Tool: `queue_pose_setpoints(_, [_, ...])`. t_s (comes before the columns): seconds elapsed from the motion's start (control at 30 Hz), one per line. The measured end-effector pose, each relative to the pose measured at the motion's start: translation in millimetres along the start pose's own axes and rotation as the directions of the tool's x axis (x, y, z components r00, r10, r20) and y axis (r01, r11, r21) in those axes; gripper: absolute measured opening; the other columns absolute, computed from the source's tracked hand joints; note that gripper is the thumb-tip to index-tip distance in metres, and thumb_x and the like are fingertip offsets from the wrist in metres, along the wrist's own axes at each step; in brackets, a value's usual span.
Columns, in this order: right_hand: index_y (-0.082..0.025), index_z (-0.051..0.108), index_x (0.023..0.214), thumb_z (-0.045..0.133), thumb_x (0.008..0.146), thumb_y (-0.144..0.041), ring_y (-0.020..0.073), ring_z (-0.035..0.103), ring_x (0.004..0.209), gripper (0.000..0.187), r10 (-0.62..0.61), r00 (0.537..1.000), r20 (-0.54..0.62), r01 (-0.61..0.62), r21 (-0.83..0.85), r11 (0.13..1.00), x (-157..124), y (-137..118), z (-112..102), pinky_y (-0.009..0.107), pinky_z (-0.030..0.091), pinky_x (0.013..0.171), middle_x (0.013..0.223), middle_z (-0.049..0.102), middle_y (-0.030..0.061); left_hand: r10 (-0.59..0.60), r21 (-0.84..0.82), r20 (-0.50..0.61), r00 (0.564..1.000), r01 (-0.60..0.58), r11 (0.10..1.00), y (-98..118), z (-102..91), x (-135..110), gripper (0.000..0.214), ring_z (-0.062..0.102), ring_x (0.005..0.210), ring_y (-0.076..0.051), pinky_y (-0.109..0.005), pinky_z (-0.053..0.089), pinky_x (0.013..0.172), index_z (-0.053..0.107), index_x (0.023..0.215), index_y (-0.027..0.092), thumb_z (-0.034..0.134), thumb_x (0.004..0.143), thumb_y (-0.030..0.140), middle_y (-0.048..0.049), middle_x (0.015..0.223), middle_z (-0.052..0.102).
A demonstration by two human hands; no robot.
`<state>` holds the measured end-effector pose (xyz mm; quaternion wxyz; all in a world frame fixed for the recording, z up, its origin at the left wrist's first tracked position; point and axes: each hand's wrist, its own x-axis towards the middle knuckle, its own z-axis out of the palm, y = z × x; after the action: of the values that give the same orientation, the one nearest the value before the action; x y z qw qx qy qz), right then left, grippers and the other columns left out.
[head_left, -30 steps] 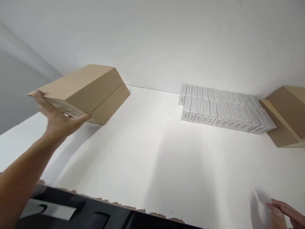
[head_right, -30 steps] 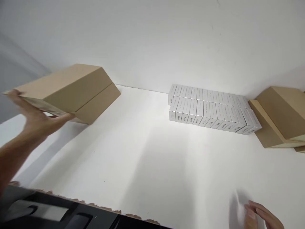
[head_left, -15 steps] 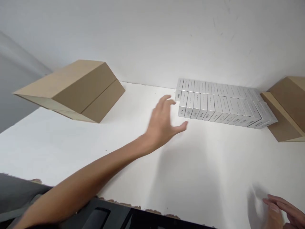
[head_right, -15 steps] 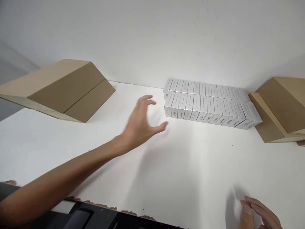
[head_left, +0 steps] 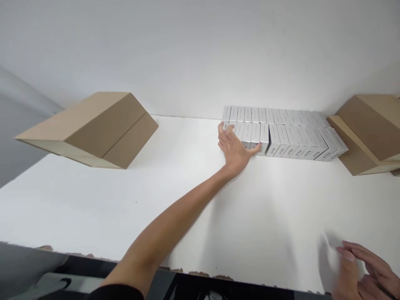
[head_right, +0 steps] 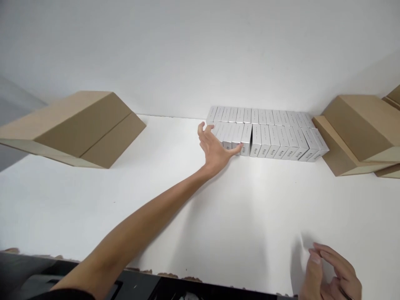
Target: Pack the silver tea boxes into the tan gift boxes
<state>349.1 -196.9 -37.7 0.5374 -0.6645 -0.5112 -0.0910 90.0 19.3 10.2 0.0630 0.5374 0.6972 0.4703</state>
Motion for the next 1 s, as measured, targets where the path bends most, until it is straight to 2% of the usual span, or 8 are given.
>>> queue_pose_setpoints(0.1, [-0.024,0.057,0.058,0.073,0.088,-0.035,0.0288,0.07,0.072,0.036,-0.116,0.993,-0.008,0.116,0.066,0.991,-2.9,5.3,1.1,0.044,0.054,0.059,0.079,0.069,0.0132,-0.063,-0.015,-0.024,0.998,0.063,0.998,-3.4,-8.0,1.4,0.097,0.027,0.156,-0.041,-0.066,0.027,0.126,0.022,0.133,0.03,0.092,0.067,0.037,-0.0216,0.167,0.014])
queue_pose_setpoints(0.23, [-0.018,0.067,0.084,0.073,0.091,-0.03,0.0254,0.07,0.081,0.016,-0.085,0.996,0.036,0.08,0.129,0.988,-6.9,15.3,-1.4,0.043,0.057,0.072,0.089,0.071,0.0111,-0.162,-0.037,0.032,0.986,0.163,0.986,-3.5,-13.1,-5.3,0.105,0.024,0.157,-0.043,-0.066,0.025,0.127,0.02,0.137,0.029,0.094,0.064,0.04,-0.0226,0.168,0.007])
queue_pose_setpoints(0.3, [-0.016,0.067,0.094,0.07,0.094,-0.03,0.0241,0.069,0.087,0.014,-0.072,0.996,0.061,0.062,0.146,0.987,-7.7,15.9,-2.2,0.042,0.057,0.08,0.093,0.07,0.0105,-0.177,-0.043,0.072,0.982,0.18,0.983,-1.8,-9.5,-11.7,0.113,0.021,0.158,-0.044,-0.065,0.024,0.128,0.018,0.139,0.029,0.097,0.058,0.043,-0.0232,0.169,0.003])
queue_pose_setpoints(0.37, [-0.015,0.066,0.094,0.068,0.096,-0.029,0.023,0.068,0.09,0.014,-0.084,0.994,0.076,0.072,0.157,0.985,-7.4,14.8,-2.3,0.042,0.056,0.084,0.095,0.069,0.01,-0.209,-0.047,0.093,0.973,0.214,0.976,1.0,-2.2,-16.3,0.12,0.02,0.159,-0.045,-0.063,0.021,0.13,0.018,0.14,0.028,0.099,0.054,0.044,-0.0241,0.169,0.0])
queue_pose_setpoints(0.5, [-0.015,0.065,0.089,0.067,0.098,-0.03,0.0224,0.068,0.09,0.017,-0.125,0.987,0.104,0.106,0.167,0.98,-5.9,14.3,-2.6,0.041,0.055,0.083,0.095,0.068,0.0101,-0.287,-0.052,0.037,0.957,0.288,0.956,7.2,13.3,-14.4,0.118,0.023,0.157,-0.047,-0.063,0.02,0.13,0.018,0.14,0.026,0.099,0.055,0.043,-0.0273,0.166,0.008])
queue_pose_setpoints(0.63, [-0.015,0.066,0.095,0.066,0.098,-0.03,0.0227,0.068,0.093,0.016,-0.119,0.986,0.117,0.099,0.167,0.981,-5.5,16.5,-3.8,0.04,0.055,0.083,0.097,0.069,0.0104,-0.277,-0.07,0.015,0.961,0.277,0.958,6.4,14.9,-8.6,0.114,0.035,0.15,-0.047,-0.066,0.027,0.124,0.023,0.136,0.029,0.1,0.054,0.044,-0.0236,0.16,0.022])
queue_pose_setpoints(0.77, [-0.015,0.066,0.096,0.067,0.097,-0.032,0.0224,0.068,0.092,0.016,-0.102,0.987,0.123,0.08,0.175,0.981,-5.4,17.2,-3.3,0.04,0.056,0.083,0.097,0.069,0.0098,-0.22,-0.073,0.021,0.975,0.221,0.973,-1.2,5.2,-5.5,0.1,0.044,0.143,-0.041,-0.062,0.035,0.12,0.027,0.132,0.029,0.096,0.061,0.042,-0.0176,0.15,0.035])
queue_pose_setpoints(1.0, [-0.016,0.067,0.098,0.069,0.096,-0.036,0.025,0.068,0.093,0.02,-0.056,0.991,0.12,0.037,0.149,0.988,-8.1,21.7,-4.9,0.043,0.056,0.084,0.096,0.069,0.0106,-0.173,-0.052,0.079,0.982,0.177,0.983,-7.9,-18.4,-3.8,0.086,0.048,0.134,-0.036,-0.056,0.042,0.114,0.034,0.125,0.026,0.093,0.064,0.038,-0.0137,0.137,0.041])
